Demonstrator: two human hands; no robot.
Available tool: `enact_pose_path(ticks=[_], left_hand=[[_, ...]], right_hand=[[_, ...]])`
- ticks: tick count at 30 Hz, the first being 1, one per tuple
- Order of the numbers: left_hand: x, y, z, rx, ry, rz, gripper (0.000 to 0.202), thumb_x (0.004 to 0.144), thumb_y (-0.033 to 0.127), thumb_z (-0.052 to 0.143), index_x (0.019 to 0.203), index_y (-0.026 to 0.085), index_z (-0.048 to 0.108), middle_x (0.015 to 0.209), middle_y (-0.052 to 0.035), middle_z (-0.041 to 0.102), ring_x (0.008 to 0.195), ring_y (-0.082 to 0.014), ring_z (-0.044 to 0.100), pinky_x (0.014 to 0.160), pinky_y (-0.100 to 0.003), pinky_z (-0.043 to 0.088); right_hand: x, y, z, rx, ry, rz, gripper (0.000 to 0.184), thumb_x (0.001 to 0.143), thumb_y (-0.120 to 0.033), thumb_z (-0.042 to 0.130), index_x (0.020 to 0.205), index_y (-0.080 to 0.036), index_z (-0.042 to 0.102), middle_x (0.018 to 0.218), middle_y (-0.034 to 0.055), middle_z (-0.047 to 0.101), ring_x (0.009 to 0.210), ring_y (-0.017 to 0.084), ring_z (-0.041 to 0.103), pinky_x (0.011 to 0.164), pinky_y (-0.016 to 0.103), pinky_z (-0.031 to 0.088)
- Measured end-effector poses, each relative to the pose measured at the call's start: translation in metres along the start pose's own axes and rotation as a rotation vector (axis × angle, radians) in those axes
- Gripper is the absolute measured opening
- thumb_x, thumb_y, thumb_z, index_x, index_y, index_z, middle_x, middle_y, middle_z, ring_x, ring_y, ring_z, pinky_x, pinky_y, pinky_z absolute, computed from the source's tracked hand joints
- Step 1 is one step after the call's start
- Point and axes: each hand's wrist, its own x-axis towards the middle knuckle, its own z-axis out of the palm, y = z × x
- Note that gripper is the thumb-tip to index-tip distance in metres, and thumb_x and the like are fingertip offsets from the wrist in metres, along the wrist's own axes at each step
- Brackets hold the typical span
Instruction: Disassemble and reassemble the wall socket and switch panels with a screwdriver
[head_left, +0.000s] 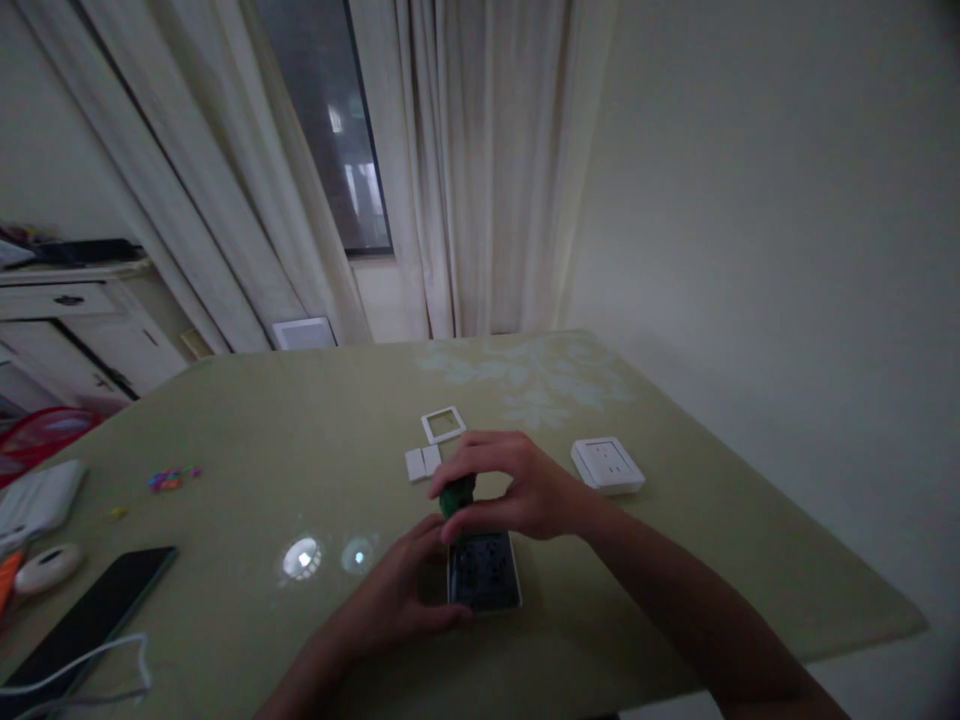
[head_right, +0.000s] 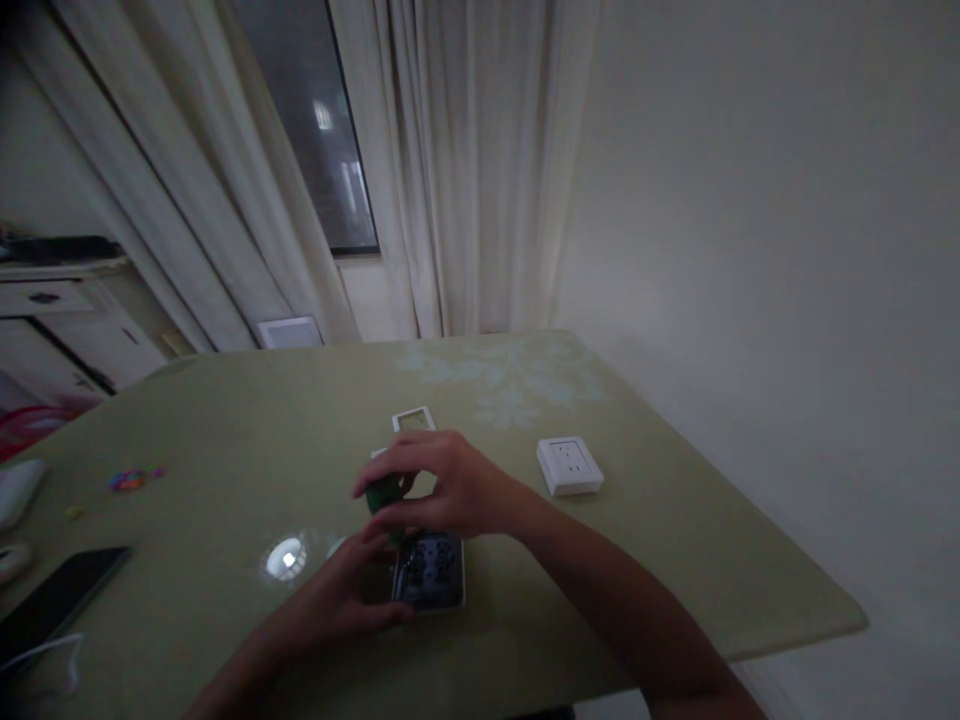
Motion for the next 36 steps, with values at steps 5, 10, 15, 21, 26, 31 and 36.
enact_pose_path(ticks=[5,10,15,21,26,31,36], left_hand=[[-0.001,-0.005,0.001,-0.008,0.001,0.003,0.069,0.075,0.030,0.093,0.139,0.035,0.069,0.140,-0.0073,0.067,0.109,-0.0308,0.072,0.100,-0.045,0.062],[-0.001,-0.006,0.002,-0.019,0.015,0.035,0.065,0.076,0.032,0.093,0.136,0.036,0.069,0.138,-0.0059,0.067,0.113,-0.0306,0.071,0.101,-0.044,0.062],[-0.001,-0.008,0.002,-0.030,-0.026,0.030,0.069,0.078,0.031,0.091,0.142,0.036,0.066,0.144,-0.0070,0.065,0.116,-0.0308,0.071,0.103,-0.046,0.061],[-0.001,-0.008,0.002,-0.022,0.011,0.000,0.072,0.075,0.033,0.093,0.142,0.036,0.067,0.145,-0.0079,0.065,0.116,-0.0328,0.071,0.104,-0.047,0.060],[0.000,-0.002,0.001,-0.064,-0.021,0.000,0.071,0.077,0.029,0.090,0.142,0.035,0.064,0.142,-0.0066,0.067,0.116,-0.0310,0.071,0.102,-0.044,0.061],[0.000,-0.005,0.000,-0.060,-0.033,-0.029,0.070,0.075,0.026,0.089,0.140,0.032,0.064,0.137,-0.0071,0.069,0.116,-0.0316,0.071,0.104,-0.046,0.060],[-0.002,-0.014,0.002,-0.013,-0.008,-0.028,0.077,0.074,0.028,0.091,0.145,0.032,0.061,0.144,-0.0097,0.066,0.121,-0.0354,0.069,0.105,-0.049,0.059]], right_hand=[[0.000,-0.004,0.005,-0.109,0.066,0.038,0.022,0.092,-0.028,0.085,0.111,-0.020,0.077,0.111,0.0079,0.074,0.103,0.021,0.069,0.095,0.034,0.055],[0.000,-0.017,-0.012,0.198,-0.250,0.096,0.049,0.107,-0.014,0.061,0.154,-0.025,0.055,0.152,0.0126,0.062,0.140,0.022,0.058,0.118,0.042,0.045],[-0.002,-0.005,-0.007,0.145,-0.177,0.141,0.038,0.104,-0.016,0.067,0.142,-0.021,0.065,0.127,0.0094,0.075,0.118,0.020,0.070,0.105,0.036,0.054],[-0.002,-0.006,0.005,-0.115,-0.028,0.138,0.034,0.098,-0.025,0.078,0.131,-0.021,0.071,0.122,0.0078,0.077,0.113,0.021,0.070,0.104,0.036,0.051],[-0.004,-0.015,-0.011,0.168,-0.252,0.177,0.066,0.107,-0.011,0.057,0.167,-0.029,0.034,0.155,0.0113,0.058,0.142,0.020,0.056,0.118,0.040,0.044],[-0.001,-0.006,-0.009,0.083,-0.147,0.134,0.036,0.097,-0.018,0.078,0.131,-0.021,0.070,0.118,0.0063,0.076,0.109,0.019,0.071,0.100,0.034,0.054],[-0.001,-0.010,0.010,-0.133,-0.003,0.138,0.033,0.090,-0.032,0.088,0.117,-0.020,0.074,0.111,0.0059,0.076,0.104,0.020,0.070,0.097,0.034,0.053]])
